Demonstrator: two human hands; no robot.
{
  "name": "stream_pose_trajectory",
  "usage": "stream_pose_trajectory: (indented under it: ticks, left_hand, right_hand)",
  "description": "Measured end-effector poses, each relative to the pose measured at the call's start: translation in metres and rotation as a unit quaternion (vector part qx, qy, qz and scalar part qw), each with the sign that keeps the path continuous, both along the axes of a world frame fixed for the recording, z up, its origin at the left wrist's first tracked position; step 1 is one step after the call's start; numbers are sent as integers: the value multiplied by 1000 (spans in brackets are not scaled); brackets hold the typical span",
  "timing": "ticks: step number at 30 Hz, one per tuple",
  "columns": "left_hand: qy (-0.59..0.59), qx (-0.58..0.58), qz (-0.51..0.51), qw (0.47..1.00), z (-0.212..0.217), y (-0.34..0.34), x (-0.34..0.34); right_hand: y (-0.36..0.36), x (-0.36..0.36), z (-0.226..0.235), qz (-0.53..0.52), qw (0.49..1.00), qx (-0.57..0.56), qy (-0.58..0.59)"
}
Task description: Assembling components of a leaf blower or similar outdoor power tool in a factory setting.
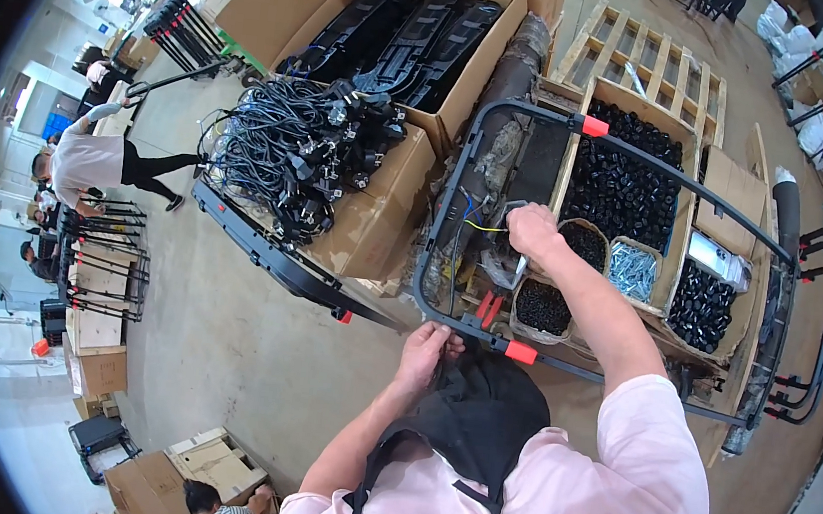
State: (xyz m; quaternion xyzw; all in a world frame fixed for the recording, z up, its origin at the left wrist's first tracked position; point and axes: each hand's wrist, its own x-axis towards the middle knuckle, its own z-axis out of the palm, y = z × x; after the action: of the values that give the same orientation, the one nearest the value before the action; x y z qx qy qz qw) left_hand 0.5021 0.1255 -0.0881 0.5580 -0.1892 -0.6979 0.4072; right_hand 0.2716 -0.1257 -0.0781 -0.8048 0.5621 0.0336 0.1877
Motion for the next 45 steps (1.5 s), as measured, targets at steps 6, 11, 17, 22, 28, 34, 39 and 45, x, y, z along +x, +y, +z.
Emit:
stream_pose_trajectory:
  ticks: [6,11,17,22,28,34,39,45]
  left_hand:
    - [22,26,28,999,-6,3,-7]
    - [39,21,58,997,-5,4,-8]
    - [48,16,70,996,-8,4,-10]
    - [49,21,48,997,-12,5,-4]
    - [51,31,15,998,-6,0,-1]
    - [55,22,6,998,-11,-3,5]
    - [24,-5,-20,1000,-13,-4,4]
    - [-13,-18,-6,1000,-10,0,0]
  right_hand:
    - [-12,21,-72,119,978,32,171]
    - [0,47,-119,94,962,76,243]
    - [0,41,-130,30,974,90,205]
    - [-14,33,-107,-13,992,40,120]
    - [-6,24,-89,-123,992,-3,-5]
    - [-5,31,-57,-133,990,38,-2]
    - [-1,26,-37,-141,989,33,-10]
    - [18,28,-7,-163,986,-4,-28]
